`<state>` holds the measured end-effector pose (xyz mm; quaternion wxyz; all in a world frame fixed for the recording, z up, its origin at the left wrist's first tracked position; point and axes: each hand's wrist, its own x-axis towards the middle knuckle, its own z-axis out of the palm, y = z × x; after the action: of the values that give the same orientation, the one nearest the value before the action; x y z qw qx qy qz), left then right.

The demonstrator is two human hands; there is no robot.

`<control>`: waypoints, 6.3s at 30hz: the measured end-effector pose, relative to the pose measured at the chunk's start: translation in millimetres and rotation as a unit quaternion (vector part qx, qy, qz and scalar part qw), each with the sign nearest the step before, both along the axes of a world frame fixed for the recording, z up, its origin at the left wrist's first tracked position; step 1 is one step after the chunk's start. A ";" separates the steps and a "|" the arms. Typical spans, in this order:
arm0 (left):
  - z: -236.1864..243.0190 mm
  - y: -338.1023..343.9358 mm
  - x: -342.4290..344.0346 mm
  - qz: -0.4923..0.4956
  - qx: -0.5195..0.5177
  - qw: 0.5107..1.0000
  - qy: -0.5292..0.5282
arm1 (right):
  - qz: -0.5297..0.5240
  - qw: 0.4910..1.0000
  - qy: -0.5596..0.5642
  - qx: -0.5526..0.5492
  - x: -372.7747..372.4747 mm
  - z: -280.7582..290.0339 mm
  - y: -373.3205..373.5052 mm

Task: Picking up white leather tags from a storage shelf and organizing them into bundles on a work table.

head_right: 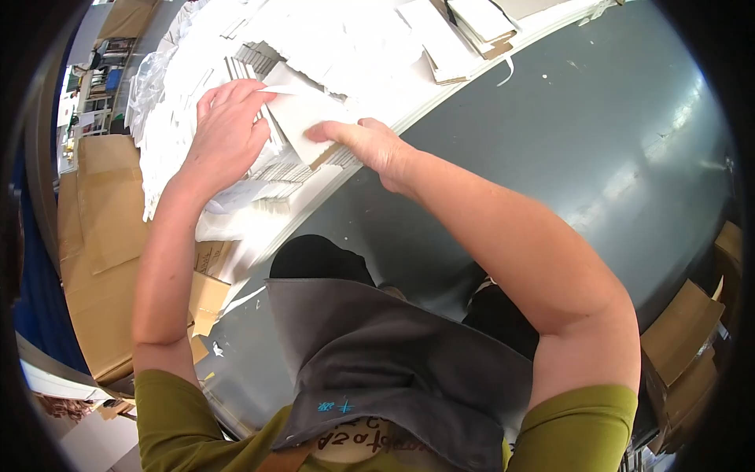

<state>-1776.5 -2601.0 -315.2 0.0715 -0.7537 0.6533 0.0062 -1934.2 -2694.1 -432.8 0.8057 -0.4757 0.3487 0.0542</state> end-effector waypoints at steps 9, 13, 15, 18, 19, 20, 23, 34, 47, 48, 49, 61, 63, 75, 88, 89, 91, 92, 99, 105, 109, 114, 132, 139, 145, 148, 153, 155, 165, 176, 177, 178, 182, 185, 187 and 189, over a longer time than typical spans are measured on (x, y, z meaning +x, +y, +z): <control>3.5 -3.8 -3.3 0.022 0.024 0.999 0.001 | 0.128 0.986 -0.049 0.093 -26.0 4.5 -5.8; 4.8 -3.0 -4.4 0.025 0.034 0.999 -0.007 | 0.101 0.988 -0.069 0.095 -14.9 -0.2 2.4; 5.4 -3.1 -4.4 0.022 0.033 0.999 -0.009 | 0.088 0.991 -0.049 0.084 -11.7 1.5 1.2; 4.8 -0.5 -3.1 0.020 0.029 0.999 -0.017 | 0.070 0.994 -0.047 0.070 -7.7 8.7 1.4; 4.7 -1.4 -4.2 0.019 0.028 0.999 -0.017 | 0.061 0.994 -0.061 0.062 -8.2 9.6 0.6; 4.6 -2.4 -5.2 0.017 0.027 0.999 -0.018 | 0.061 0.994 -0.060 0.062 -7.9 6.5 1.3; 3.5 -4.3 -5.9 0.013 0.025 1.000 -0.012 | 0.037 0.993 -0.069 0.084 -8.9 -1.9 0.0; 5.0 -3.0 -5.9 0.030 0.015 0.999 0.020 | -0.031 0.993 -0.064 0.091 -175.9 -9.5 -77.5; 8.4 -6.3 -9.0 0.041 -0.001 0.997 0.068 | -0.340 0.895 -0.265 0.117 -249.5 -38.6 -177.0; 7.5 -7.1 -10.5 0.044 -0.004 0.997 0.069 | -0.322 0.907 -0.258 0.089 -249.8 -39.4 -198.8; 5.7 -8.5 -12.0 0.047 -0.006 0.997 0.067 | -0.303 0.917 -0.251 0.061 -248.8 -41.4 -220.7; 3.9 -7.8 -14.4 0.057 -0.008 0.996 0.063 | -0.222 0.965 -0.066 -0.120 -102.2 -11.9 -318.1; 4.4 -9.3 -15.5 0.052 -0.010 0.997 0.064 | -0.177 0.975 -0.043 -0.128 -87.9 -18.8 -328.1; 5.3 -12.5 -15.8 0.042 0.013 0.998 0.044 | -0.158 0.979 0.037 -0.123 -66.8 -42.4 -357.9; 7.3 -10.5 -11.0 0.039 0.004 0.997 0.064 | -0.466 0.855 -0.080 -0.213 -135.0 -51.6 -338.3; 6.7 -4.5 -8.4 0.047 0.011 0.997 0.059 | -0.486 0.843 -0.090 -0.212 -129.4 -35.5 -305.5; 4.8 -1.5 -7.2 0.042 -0.011 0.997 0.071 | -0.409 0.871 -0.123 -0.241 -133.2 -9.6 -249.9; 3.6 -1.8 -7.0 0.042 -0.010 0.997 0.070 | -0.304 0.905 -0.146 -0.261 -136.8 -8.3 -231.0; -1.9 0.4 1.2 0.044 -0.048 0.995 0.075 | 0.250 0.937 0.016 -0.243 -13.2 -0.7 -85.5; -6.2 -3.3 -1.4 0.042 -0.062 0.994 0.077 | 0.144 0.975 0.089 -0.141 42.8 -51.9 -51.4; -10.9 1.3 0.2 0.039 -0.073 0.995 0.059 | 0.148 0.959 0.125 -0.207 54.8 -46.6 -38.0; -10.6 -2.4 -1.7 0.030 -0.077 0.995 0.058 | 0.142 0.950 0.128 -0.247 58.8 -63.2 -44.3; -7.7 -1.2 -2.7 0.055 -0.051 0.995 0.070 | 0.206 0.945 0.123 -0.221 50.6 -33.4 -51.1; -6.6 -8.8 -8.9 0.059 -0.039 0.996 0.061 | 0.118 0.990 0.037 -0.071 47.4 -73.8 -65.7; -8.0 -6.3 -6.4 0.063 -0.038 0.995 0.073 | 0.112 0.989 0.044 -0.089 47.9 -81.8 -60.3; -7.2 -6.4 -6.0 0.062 -0.033 0.995 0.076 | 0.111 0.990 0.032 -0.085 46.9 -84.1 -58.3; -5.6 -7.4 -6.8 0.073 -0.027 0.994 0.082 | 0.105 0.990 0.026 -0.090 44.2 -82.9 -57.4; -6.1 -7.7 -6.6 0.074 -0.025 0.993 0.088 | 0.101 0.990 0.028 -0.090 43.1 -83.3 -58.2; -5.8 -6.8 -8.2 0.087 -0.030 0.992 0.090 | 0.117 0.987 0.030 -0.104 40.1 -74.2 -60.3; -7.0 -6.7 -5.9 0.075 -0.034 0.992 0.091 | 0.120 0.986 0.009 -0.113 46.8 -89.6 -60.7; -7.2 -6.0 -5.4 0.073 -0.036 0.993 0.090 | 0.120 0.987 0.010 -0.107 46.7 -88.8 -60.6; -7.4 -6.0 -5.3 0.069 -0.037 0.993 0.090 | 0.120 0.988 0.012 -0.100 46.1 -88.5 -60.8; -7.1 -7.2 -6.6 0.070 -0.035 0.993 0.087 | 0.112 0.989 0.008 -0.094 44.3 -88.1 -61.2; -6.5 -7.0 -7.4 0.075 -0.033 0.993 0.088 | 0.113 0.989 0.008 -0.100 45.0 -87.4 -60.7; -5.9 -7.0 -7.6 0.075 -0.033 0.993 0.084 | 0.118 0.987 0.011 -0.109 46.0 -86.9 -60.5; -4.6 -7.4 -8.5 0.075 -0.031 0.993 0.082 | 0.117 0.987 0.012 -0.109 46.4 -87.0 -60.0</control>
<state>-1785.1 -2608.4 -319.9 -0.0065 -0.7995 0.5982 0.0535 -1887.8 -2754.0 -519.8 0.7332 -0.5972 0.3040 0.1153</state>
